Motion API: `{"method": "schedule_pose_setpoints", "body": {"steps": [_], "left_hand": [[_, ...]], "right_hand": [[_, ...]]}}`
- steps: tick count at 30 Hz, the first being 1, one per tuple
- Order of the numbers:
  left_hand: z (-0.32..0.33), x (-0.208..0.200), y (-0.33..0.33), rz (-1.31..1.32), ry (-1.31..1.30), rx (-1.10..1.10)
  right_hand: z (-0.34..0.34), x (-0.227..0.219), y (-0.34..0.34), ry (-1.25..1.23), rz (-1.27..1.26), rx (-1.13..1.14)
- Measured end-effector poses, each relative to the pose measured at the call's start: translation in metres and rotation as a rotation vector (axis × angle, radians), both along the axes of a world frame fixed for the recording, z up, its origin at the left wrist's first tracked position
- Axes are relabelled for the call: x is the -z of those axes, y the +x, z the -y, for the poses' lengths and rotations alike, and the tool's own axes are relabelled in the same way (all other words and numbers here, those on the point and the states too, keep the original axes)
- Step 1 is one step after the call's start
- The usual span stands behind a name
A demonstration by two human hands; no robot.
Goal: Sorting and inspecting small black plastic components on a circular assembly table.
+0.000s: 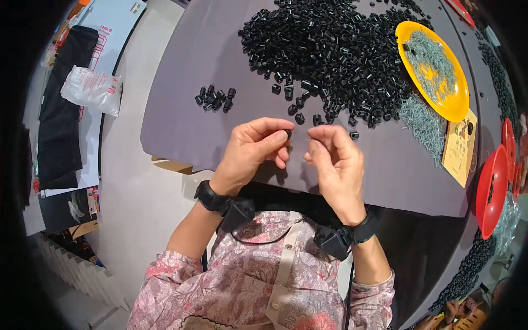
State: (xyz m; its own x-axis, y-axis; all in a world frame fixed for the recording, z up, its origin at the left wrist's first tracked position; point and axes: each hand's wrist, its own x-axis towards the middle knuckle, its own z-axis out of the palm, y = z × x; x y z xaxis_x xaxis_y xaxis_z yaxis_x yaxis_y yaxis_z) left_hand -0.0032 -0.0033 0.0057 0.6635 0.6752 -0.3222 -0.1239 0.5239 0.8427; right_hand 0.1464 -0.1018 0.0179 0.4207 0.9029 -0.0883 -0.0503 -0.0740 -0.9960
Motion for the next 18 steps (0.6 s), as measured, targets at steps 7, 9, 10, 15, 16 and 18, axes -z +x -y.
{"method": "schedule_pose_setpoints", "body": {"steps": [7, 9, 10, 15, 16, 18], "left_hand": [[-0.028, -0.009, 0.007, -0.572, 0.544, -0.032], [-0.034, 0.002, 0.01, -0.595, 0.615, -0.03], [-0.036, 0.004, 0.012, -0.63, 0.771, -0.029], [-0.047, 0.0, 0.021, -0.663, 0.945, -0.115], [-0.051, 0.0, 0.023, -0.659, 0.973, -0.13], [-0.059, 0.002, 0.028, -0.648, 0.994, -0.146]], "right_hand": [[0.011, 0.009, 0.039, 0.05, 0.639, 0.039], [0.014, 0.009, 0.046, 0.041, 0.743, 0.097], [0.015, 0.01, 0.051, 0.054, 0.776, 0.118], [0.029, 0.016, 0.071, 0.044, 0.764, 0.154], [0.032, 0.017, 0.073, 0.025, 0.748, 0.162], [0.035, 0.021, 0.076, 0.017, 0.719, 0.169]]}}
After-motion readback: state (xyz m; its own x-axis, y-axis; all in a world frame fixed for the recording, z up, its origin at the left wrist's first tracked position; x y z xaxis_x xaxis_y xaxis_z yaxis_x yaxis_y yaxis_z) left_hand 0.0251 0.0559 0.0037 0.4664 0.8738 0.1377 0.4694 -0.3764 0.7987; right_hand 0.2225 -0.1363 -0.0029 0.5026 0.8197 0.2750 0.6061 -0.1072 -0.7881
